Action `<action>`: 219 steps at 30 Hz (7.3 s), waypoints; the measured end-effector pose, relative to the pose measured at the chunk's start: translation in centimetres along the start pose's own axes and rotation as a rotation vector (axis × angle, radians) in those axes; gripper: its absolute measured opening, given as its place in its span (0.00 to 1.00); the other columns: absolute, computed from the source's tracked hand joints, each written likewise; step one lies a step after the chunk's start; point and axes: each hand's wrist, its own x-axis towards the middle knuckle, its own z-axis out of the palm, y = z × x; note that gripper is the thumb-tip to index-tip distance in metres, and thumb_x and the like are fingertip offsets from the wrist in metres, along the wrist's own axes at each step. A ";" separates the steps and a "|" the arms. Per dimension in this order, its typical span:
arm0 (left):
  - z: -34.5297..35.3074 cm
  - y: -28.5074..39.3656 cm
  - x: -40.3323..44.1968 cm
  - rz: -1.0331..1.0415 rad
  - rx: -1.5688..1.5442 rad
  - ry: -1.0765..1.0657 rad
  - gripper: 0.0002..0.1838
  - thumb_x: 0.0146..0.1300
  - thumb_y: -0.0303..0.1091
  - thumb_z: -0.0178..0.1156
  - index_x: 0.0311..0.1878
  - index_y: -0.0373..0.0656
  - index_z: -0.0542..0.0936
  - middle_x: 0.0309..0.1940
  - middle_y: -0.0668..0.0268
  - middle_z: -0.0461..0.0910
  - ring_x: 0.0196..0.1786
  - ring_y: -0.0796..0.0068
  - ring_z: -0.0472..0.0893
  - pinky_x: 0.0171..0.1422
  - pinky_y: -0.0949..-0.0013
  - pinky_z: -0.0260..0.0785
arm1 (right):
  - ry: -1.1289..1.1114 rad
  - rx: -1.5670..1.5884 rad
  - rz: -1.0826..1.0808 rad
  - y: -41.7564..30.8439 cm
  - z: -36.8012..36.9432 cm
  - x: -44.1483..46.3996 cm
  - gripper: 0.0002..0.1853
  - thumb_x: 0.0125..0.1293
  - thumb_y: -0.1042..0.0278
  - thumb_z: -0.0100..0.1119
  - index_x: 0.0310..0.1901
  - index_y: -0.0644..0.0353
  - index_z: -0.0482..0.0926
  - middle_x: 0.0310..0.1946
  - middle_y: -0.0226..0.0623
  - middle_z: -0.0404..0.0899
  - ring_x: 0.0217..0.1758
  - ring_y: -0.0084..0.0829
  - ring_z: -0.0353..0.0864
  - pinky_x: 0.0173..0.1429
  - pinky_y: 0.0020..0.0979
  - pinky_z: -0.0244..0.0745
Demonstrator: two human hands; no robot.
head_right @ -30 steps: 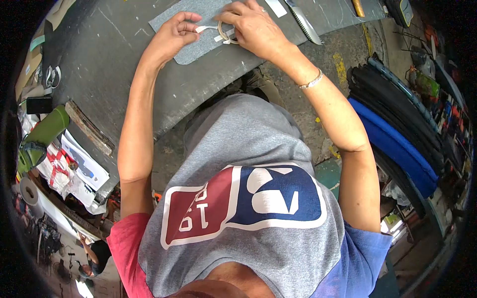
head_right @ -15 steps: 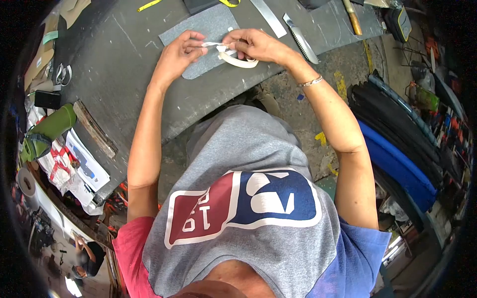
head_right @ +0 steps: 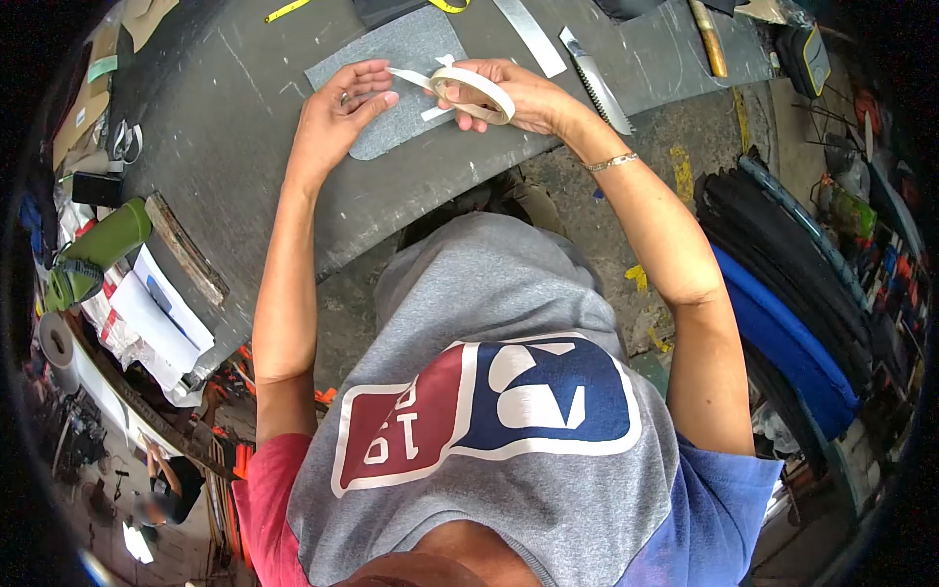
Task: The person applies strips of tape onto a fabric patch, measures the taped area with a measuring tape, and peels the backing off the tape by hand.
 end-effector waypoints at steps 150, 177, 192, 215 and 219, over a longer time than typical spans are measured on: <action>3.0 -3.2 0.0 0.322 0.642 0.219 0.04 0.70 0.35 0.68 0.44 0.49 0.86 0.50 0.67 0.80 0.55 0.58 0.76 0.63 0.54 0.66 | 0.591 -1.243 -0.049 1.7 12.7 -3.2 0.19 0.64 0.73 0.61 0.58 0.62 0.83 0.45 0.49 0.83 0.40 0.51 0.90 0.44 0.46 0.87; 3.0 -3.1 0.6 0.263 0.619 0.268 0.07 0.67 0.36 0.71 0.42 0.44 0.89 0.41 0.63 0.82 0.48 0.60 0.79 0.57 0.57 0.71 | 0.578 -1.193 0.005 1.0 12.7 -1.6 0.15 0.68 0.69 0.61 0.53 0.64 0.83 0.42 0.50 0.85 0.39 0.52 0.90 0.45 0.48 0.86; 3.0 -2.6 0.5 0.226 0.600 0.261 0.09 0.68 0.37 0.71 0.43 0.43 0.89 0.41 0.63 0.83 0.47 0.61 0.80 0.57 0.59 0.71 | 0.548 -1.199 0.083 0.8 12.5 -1.3 0.18 0.70 0.70 0.60 0.60 0.63 0.84 0.46 0.47 0.85 0.41 0.50 0.89 0.48 0.48 0.85; 3.0 -2.9 0.5 0.252 0.584 0.266 0.05 0.66 0.33 0.71 0.41 0.45 0.88 0.42 0.64 0.79 0.48 0.60 0.77 0.56 0.56 0.70 | 0.542 -1.182 0.067 0.8 12.2 -1.2 0.18 0.70 0.70 0.60 0.58 0.65 0.84 0.47 0.48 0.86 0.42 0.51 0.89 0.49 0.47 0.85; 3.0 -2.8 0.4 0.225 0.575 0.256 0.05 0.66 0.33 0.71 0.42 0.45 0.88 0.43 0.64 0.79 0.49 0.59 0.78 0.57 0.55 0.70 | 0.545 -1.181 0.062 0.9 12.2 -1.2 0.18 0.70 0.70 0.60 0.58 0.64 0.84 0.47 0.48 0.86 0.42 0.51 0.89 0.49 0.48 0.84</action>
